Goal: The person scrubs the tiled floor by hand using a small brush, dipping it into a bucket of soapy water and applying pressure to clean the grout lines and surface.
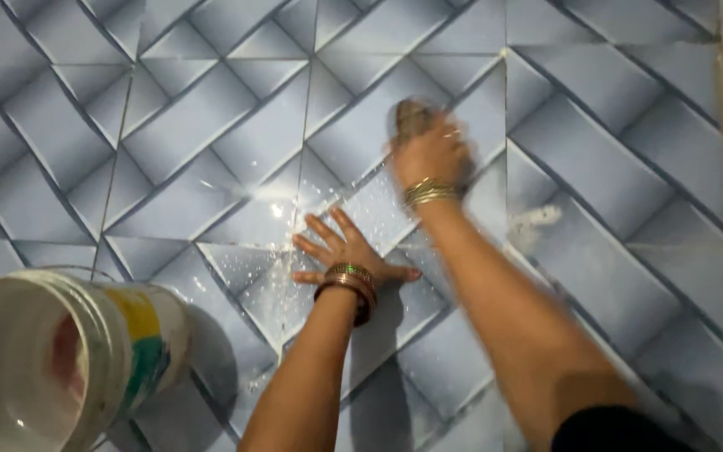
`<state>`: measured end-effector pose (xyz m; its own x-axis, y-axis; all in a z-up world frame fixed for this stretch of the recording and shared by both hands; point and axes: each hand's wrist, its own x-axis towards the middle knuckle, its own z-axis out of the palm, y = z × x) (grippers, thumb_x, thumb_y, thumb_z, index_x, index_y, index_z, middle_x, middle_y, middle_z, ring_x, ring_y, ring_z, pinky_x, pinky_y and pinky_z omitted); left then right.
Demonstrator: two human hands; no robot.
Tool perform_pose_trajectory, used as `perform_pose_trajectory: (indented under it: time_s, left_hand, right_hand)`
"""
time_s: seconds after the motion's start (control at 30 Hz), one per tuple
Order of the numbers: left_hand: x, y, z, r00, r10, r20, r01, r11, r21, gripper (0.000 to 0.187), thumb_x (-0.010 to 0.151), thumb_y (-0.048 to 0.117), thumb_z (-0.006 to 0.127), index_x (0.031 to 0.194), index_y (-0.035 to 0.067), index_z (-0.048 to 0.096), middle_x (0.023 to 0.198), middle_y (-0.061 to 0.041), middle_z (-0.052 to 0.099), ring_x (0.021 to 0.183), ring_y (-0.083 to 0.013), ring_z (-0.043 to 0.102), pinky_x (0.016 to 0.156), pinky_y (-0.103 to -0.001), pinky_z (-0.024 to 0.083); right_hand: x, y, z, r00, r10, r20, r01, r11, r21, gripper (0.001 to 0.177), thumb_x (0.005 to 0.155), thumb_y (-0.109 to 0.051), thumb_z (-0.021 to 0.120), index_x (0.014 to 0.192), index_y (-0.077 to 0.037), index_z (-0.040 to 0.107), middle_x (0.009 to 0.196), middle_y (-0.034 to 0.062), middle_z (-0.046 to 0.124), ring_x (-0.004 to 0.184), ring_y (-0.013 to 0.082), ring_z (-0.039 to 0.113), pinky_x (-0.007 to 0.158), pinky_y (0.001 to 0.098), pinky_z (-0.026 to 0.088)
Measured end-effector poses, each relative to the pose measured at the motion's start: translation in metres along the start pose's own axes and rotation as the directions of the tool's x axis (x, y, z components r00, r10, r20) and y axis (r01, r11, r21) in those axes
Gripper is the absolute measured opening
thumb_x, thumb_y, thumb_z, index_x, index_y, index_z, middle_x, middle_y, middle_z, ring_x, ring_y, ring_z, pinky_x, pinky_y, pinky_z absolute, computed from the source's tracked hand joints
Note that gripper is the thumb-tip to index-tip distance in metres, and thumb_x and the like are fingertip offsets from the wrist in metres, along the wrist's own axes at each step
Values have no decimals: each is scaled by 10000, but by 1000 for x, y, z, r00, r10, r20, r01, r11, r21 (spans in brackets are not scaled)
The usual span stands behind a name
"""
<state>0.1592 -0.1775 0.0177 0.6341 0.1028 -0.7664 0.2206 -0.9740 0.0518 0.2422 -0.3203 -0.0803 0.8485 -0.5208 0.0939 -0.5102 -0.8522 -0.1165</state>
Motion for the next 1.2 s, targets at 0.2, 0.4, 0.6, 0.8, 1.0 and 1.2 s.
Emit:
perform_pose_trajectory:
  time_s: [0.2,0.4,0.6,0.8,1.0,1.2]
  left_hand:
    - [6,-4,10,999,-35,-16,35,999,12,1620,512,707,915,1596,238,-194,1651,-219,-337,1467,-545,-316,1002,-906,2]
    - [2,10,-8,994,-99,45,97,995,38,1745,456,643,990,1597,200,-253,1647,-227,-346,1469,-525,-324,1022,-870,12]
    - [2,14,-7,990,-121,72,120,992,28,1737,462,616,1002,1605,192,-236,1647,-245,-338,1471,-533,-321,1029,-865,7]
    - [4,17,-20,987,-130,99,127,991,39,1722,472,616,990,1610,203,-236,1653,-228,-334,1478,-548,-304,1035,-865,17]
    - [0,16,-26,978,-125,169,123,992,24,1694,489,619,984,1608,216,-221,1655,-233,-337,1486,-548,-303,1050,-869,-7]
    - [5,13,-31,962,-146,232,150,989,1,1711,495,607,990,1614,231,-248,1655,-234,-346,1489,-538,-289,1061,-862,-2]
  right_hand:
    - [-21,-57,-28,843,-513,162,462,845,270,690,894,-500,670,1514,-303,442,1412,184,519,1202,388,555,935,563,446]
    - [30,-55,-36,896,-319,309,216,921,324,609,994,-441,606,1506,-129,498,1419,177,583,1211,350,617,991,515,506]
    - [16,-76,-49,663,-532,527,422,847,324,710,991,-581,631,1487,-97,480,1384,216,557,1225,351,592,1032,513,460]
    - [72,-74,-52,742,-593,313,514,803,302,712,842,-497,693,1487,-359,422,1420,183,475,1216,387,518,961,550,430]
    - [38,-74,-58,452,-828,331,662,560,498,563,965,-474,592,1507,-384,473,1402,115,579,1224,331,596,974,513,509]
    - [101,-116,-29,743,-658,125,608,741,285,650,884,-501,670,1455,-232,513,1322,232,577,1182,413,561,957,555,433]
